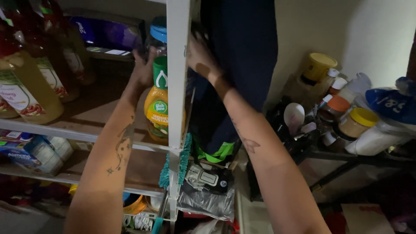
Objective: Organizing and cleaning grocery store shelves containing various condiments and pantry items.
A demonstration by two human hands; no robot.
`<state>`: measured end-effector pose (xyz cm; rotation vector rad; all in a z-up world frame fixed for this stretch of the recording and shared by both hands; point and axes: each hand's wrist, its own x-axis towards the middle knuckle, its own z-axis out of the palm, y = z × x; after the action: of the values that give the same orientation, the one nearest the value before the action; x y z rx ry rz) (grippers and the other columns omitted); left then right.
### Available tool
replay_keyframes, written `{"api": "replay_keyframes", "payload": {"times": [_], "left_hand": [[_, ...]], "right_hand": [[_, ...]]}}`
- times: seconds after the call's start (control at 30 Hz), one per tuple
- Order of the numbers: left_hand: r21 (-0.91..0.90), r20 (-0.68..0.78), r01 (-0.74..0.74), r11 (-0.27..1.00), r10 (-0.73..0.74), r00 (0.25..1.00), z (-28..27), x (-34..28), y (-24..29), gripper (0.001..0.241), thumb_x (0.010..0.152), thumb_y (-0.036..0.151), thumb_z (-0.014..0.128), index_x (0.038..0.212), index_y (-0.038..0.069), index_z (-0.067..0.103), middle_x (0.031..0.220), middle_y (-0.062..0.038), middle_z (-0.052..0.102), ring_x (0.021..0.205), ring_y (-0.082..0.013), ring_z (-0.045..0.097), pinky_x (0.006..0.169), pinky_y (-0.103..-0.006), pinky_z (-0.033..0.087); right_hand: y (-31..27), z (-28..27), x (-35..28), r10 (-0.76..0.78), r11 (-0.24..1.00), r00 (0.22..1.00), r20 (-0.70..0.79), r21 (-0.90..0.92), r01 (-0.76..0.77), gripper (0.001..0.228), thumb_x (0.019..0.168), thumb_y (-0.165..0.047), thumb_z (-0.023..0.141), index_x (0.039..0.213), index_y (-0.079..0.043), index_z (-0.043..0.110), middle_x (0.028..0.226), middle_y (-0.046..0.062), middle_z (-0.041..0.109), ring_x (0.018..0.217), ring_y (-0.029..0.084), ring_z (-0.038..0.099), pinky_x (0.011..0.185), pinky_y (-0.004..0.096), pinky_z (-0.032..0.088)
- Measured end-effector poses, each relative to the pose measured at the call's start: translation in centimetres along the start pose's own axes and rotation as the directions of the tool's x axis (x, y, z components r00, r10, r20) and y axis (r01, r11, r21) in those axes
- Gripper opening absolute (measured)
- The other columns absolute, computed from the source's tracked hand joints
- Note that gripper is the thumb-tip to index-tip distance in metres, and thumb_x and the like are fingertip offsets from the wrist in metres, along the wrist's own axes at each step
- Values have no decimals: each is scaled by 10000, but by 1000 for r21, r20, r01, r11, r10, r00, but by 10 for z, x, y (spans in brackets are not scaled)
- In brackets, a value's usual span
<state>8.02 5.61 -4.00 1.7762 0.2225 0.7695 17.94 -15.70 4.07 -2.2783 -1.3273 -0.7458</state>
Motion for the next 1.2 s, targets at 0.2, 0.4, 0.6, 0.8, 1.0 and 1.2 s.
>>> {"api": "replay_keyframes", "payload": {"times": [0.2,0.4,0.6,0.8,1.0,1.2], "left_hand": [[249,107,-197,948,176,979,2,-28,27,1353,696,604,776,1598,22,-47,1642,-261,268,1503,-354,334,1216,-418,333],[331,247,-346,878,273,930,-21,26,-47,673,1160,332,313,1690,52,5,1734,-185,6,1562,-304,39,1235,-375,84],[356,572,-343,869,87,815,-76,-172,121,1236,741,385,894,1680,131,132,1651,-181,312,1511,-331,282,1164,-480,290],[389,450,-266,882,70,890,-51,-181,114,854,830,148,744,1599,137,374,1402,-146,650,1235,-287,658,1006,-445,531],[538,440,-557,633,353,826,-22,-114,52,928,877,252,884,1584,49,318,1510,-246,480,1369,-449,457,1039,-534,468],[590,376,-413,694,217,901,-9,-84,40,1009,862,206,833,1668,113,233,1562,-277,395,1422,-472,392,1073,-539,469]], "right_hand": [[13,27,6,-137,988,988,-67,-85,131,595,945,-242,719,1484,-106,506,1555,209,419,1480,394,286,1220,650,132],[10,20,-2,-93,991,994,-55,-102,87,676,857,-232,774,1474,-144,514,1562,225,351,1393,493,263,1180,613,158],[6,-45,-76,-373,831,927,-26,436,346,607,955,-335,840,1466,-169,558,1492,153,563,1385,316,559,1146,430,485],[-25,-72,-102,-427,633,765,482,763,-128,745,836,-428,817,1422,-65,537,1376,136,649,1246,258,665,1060,387,563],[-3,-25,-93,-225,868,925,307,494,48,799,845,-391,891,1399,46,516,1353,168,638,1276,263,617,1083,373,501],[19,51,-81,-98,794,991,95,608,21,748,933,-255,835,1472,75,436,1511,203,553,1410,268,528,1151,369,453]]}}
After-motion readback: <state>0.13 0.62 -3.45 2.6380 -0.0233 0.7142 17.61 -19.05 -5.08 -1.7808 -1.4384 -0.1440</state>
